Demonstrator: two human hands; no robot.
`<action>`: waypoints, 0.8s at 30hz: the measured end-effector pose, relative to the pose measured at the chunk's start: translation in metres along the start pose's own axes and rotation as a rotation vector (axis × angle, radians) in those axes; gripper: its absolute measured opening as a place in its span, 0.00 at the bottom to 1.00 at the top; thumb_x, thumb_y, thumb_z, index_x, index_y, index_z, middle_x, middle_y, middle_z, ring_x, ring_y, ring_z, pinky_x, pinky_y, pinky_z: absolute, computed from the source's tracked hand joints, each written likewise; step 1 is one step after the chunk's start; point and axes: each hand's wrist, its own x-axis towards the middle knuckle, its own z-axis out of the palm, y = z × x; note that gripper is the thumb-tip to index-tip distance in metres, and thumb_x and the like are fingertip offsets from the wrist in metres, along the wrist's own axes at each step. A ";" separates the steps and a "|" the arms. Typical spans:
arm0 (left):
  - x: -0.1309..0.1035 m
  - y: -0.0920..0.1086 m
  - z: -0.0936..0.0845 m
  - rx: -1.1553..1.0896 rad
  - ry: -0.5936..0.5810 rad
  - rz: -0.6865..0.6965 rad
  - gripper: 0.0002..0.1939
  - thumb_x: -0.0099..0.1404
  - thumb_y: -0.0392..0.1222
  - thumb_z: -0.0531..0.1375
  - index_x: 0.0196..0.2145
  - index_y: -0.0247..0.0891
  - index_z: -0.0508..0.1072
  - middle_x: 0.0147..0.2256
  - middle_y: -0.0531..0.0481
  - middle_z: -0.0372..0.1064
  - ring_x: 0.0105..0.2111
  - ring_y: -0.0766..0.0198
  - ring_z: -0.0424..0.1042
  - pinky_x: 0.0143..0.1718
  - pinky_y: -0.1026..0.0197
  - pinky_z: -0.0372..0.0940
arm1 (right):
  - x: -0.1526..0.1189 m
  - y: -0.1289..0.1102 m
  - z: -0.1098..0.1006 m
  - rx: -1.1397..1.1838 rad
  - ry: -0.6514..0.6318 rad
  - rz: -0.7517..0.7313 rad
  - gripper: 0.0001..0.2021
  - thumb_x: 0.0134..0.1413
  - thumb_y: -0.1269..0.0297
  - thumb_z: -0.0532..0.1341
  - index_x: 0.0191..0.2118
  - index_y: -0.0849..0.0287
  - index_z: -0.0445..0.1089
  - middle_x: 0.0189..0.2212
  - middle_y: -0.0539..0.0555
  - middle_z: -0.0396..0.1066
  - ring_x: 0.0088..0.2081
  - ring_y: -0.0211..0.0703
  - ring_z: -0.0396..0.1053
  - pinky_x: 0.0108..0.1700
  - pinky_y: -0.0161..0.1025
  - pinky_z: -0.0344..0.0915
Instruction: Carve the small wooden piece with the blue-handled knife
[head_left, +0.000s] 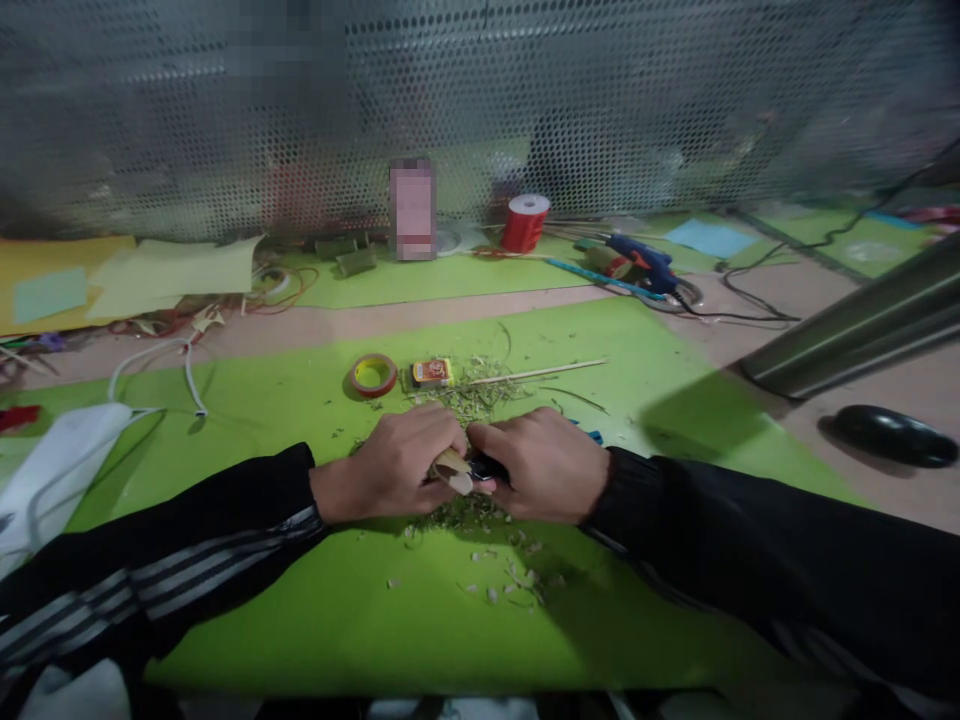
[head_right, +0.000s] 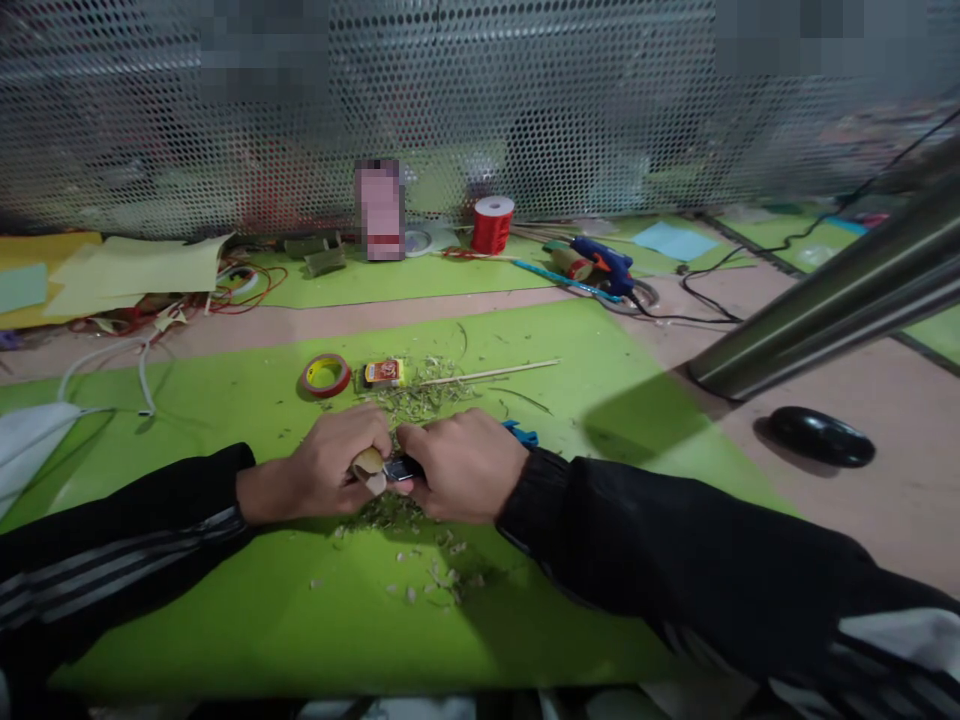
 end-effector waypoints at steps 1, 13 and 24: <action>0.000 0.000 0.000 0.004 0.000 0.005 0.19 0.71 0.54 0.52 0.28 0.39 0.59 0.22 0.55 0.59 0.21 0.68 0.54 0.23 0.62 0.50 | 0.000 0.000 0.000 0.000 -0.001 0.007 0.12 0.55 0.56 0.55 0.38 0.59 0.68 0.24 0.55 0.73 0.22 0.40 0.61 0.26 0.39 0.37; 0.003 0.002 -0.002 0.028 0.009 -0.082 0.20 0.70 0.55 0.55 0.27 0.38 0.60 0.21 0.56 0.59 0.21 0.69 0.53 0.22 0.63 0.49 | -0.002 0.002 0.003 0.006 0.050 0.078 0.13 0.57 0.53 0.53 0.35 0.57 0.65 0.24 0.54 0.72 0.21 0.38 0.58 0.27 0.40 0.37; 0.002 -0.004 -0.005 -0.150 0.009 -0.125 0.23 0.66 0.61 0.57 0.28 0.37 0.61 0.24 0.55 0.60 0.23 0.69 0.56 0.24 0.65 0.52 | -0.003 0.012 0.012 0.164 0.187 -0.101 0.14 0.57 0.51 0.52 0.30 0.57 0.62 0.19 0.50 0.66 0.19 0.35 0.53 0.26 0.38 0.40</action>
